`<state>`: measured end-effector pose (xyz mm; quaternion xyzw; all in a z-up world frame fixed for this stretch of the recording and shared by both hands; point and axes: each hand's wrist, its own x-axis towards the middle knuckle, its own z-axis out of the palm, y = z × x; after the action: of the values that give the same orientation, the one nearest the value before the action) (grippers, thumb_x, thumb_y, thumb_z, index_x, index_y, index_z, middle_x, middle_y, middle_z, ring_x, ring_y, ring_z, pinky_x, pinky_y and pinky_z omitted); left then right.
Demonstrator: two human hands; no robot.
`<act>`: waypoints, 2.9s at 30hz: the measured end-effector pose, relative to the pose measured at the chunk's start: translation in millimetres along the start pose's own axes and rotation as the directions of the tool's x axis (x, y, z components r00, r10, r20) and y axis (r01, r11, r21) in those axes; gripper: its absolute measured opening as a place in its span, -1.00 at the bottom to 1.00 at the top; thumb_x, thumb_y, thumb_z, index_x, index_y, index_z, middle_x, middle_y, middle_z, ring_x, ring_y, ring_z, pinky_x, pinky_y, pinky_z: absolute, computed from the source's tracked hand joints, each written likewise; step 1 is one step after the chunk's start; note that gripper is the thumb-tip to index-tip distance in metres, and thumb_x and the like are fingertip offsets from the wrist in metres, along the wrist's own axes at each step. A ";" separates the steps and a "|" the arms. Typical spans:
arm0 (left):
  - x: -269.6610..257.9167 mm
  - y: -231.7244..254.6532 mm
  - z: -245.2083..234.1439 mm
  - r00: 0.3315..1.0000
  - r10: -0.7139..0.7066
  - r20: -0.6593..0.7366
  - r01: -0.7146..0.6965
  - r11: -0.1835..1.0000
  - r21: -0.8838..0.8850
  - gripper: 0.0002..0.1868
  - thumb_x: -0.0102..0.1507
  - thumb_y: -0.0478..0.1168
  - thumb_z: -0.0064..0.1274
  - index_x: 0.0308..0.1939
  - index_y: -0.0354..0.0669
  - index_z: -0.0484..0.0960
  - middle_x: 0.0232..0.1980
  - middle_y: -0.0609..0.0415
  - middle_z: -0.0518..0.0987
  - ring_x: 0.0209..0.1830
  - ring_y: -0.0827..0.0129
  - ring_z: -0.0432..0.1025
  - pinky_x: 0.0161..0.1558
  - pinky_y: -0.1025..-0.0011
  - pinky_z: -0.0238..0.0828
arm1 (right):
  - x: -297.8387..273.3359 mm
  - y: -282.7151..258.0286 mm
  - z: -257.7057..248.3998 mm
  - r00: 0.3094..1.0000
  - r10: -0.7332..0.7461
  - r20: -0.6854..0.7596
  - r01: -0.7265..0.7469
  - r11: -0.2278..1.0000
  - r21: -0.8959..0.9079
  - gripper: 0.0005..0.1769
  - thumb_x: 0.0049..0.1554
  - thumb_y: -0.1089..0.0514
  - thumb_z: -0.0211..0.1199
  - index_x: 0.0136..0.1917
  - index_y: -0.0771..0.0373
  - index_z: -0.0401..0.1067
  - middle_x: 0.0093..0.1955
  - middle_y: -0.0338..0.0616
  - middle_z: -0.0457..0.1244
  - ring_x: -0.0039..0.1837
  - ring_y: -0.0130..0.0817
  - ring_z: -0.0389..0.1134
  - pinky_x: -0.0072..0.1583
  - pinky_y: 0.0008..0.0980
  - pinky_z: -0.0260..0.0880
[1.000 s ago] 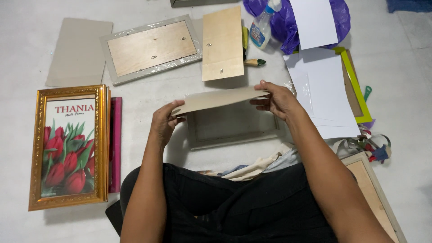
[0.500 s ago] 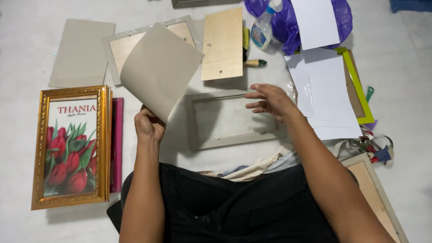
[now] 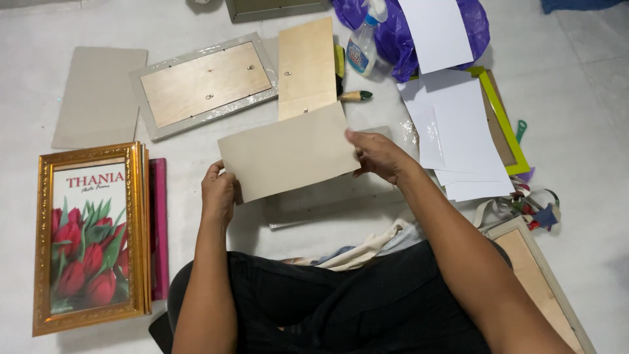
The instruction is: Cleaning the glass of a picture frame using a brush and a cloth
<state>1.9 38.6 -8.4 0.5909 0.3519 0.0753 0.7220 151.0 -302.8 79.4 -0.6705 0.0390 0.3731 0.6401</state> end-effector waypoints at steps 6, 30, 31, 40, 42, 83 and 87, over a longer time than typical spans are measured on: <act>-4.5 11.3 2.5 0.998 0.058 -0.021 -0.057 0.997 0.053 -0.41 0.06 -0.44 -0.17 0.19 -0.24 0.56 -0.26 0.02 0.59 -0.39 0.35 0.50 -0.39 0.40 0.52 | 15.6 14.1 -5.5 0.996 -0.067 -0.061 0.053 0.976 -0.211 -0.56 0.09 0.18 0.41 0.21 0.38 0.50 -0.27 -0.07 0.39 -0.39 -0.35 0.40 -0.38 -0.44 0.46; -26.4 28.9 13.8 1.000 0.019 -0.001 -0.018 0.966 0.258 -0.42 0.31 0.02 0.16 0.24 -0.33 0.47 -0.15 -0.09 0.63 -0.27 0.28 0.57 -0.34 0.38 0.54 | 19.7 -13.7 -3.1 0.953 -0.073 -0.294 0.102 0.991 0.082 -0.53 0.24 0.17 0.13 0.38 0.37 0.27 0.22 0.14 0.39 0.10 0.02 0.52 -0.04 -0.21 0.64; -21.0 21.7 11.7 1.000 0.018 0.003 -0.018 0.966 0.259 -0.42 0.31 0.02 0.16 0.24 -0.33 0.47 -0.15 -0.09 0.63 -0.27 0.28 0.57 -0.34 0.38 0.54 | 24.0 -11.4 -10.9 0.952 -0.073 -0.299 0.102 0.991 0.084 -0.53 0.24 0.17 0.13 0.38 0.37 0.27 0.22 0.14 0.39 0.10 0.02 0.52 -0.04 -0.21 0.64; -3.8 -4.8 6.2 0.995 0.053 0.086 -0.092 0.832 0.546 -0.42 0.28 0.03 0.18 0.24 -0.30 0.55 -0.11 -0.10 0.64 -0.15 0.18 0.60 -0.23 0.25 0.54 | 21.8 -17.0 -48.9 0.846 -0.098 -0.525 0.201 0.969 0.142 -0.66 0.18 0.18 0.10 0.23 0.18 0.39 0.02 -0.07 0.45 -0.03 -0.17 0.57 -0.10 -0.25 0.66; -2.8 -8.1 7.2 0.994 0.046 0.097 -0.095 0.793 0.601 -0.42 0.28 0.06 0.18 0.23 -0.30 0.57 -0.11 -0.11 0.64 -0.11 0.12 0.60 -0.19 0.19 0.55 | 13.9 -16.8 -50.4 0.837 -0.114 -0.535 0.186 0.979 0.082 -0.72 0.21 0.14 0.10 0.20 0.14 0.39 0.00 -0.13 0.44 -0.06 -0.25 0.56 -0.13 -0.34 0.63; -5.6 11.4 24.5 0.982 -0.083 0.168 -0.040 0.784 0.619 -0.44 0.29 0.03 0.08 0.21 -0.34 0.59 -0.08 -0.22 0.68 0.05 -0.12 0.56 0.04 -0.02 0.47 | 120.3 -0.8 -61.3 0.906 -0.376 -0.195 -0.161 0.122 -0.979 -0.62 0.22 0.03 0.21 0.27 0.17 0.40 0.19 0.03 0.23 0.30 0.08 0.25 0.25 0.06 0.29; -3.5 9.8 23.0 0.984 -0.080 0.160 -0.037 0.785 0.619 -0.45 0.27 0.05 0.10 0.19 -0.30 0.61 -0.11 -0.14 0.68 0.05 -0.06 0.57 0.06 0.00 0.46 | 98.6 -26.1 -77.2 0.843 -0.451 -0.295 -0.052 0.476 -0.878 -0.65 0.23 0.09 0.32 0.25 0.21 0.43 0.14 0.16 0.35 0.25 0.15 0.38 0.24 -0.02 0.35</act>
<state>16.1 21.2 3.2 0.7952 0.2980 -0.1058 0.5174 270.5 -324.7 39.2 -0.9679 -0.0729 0.0786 0.2275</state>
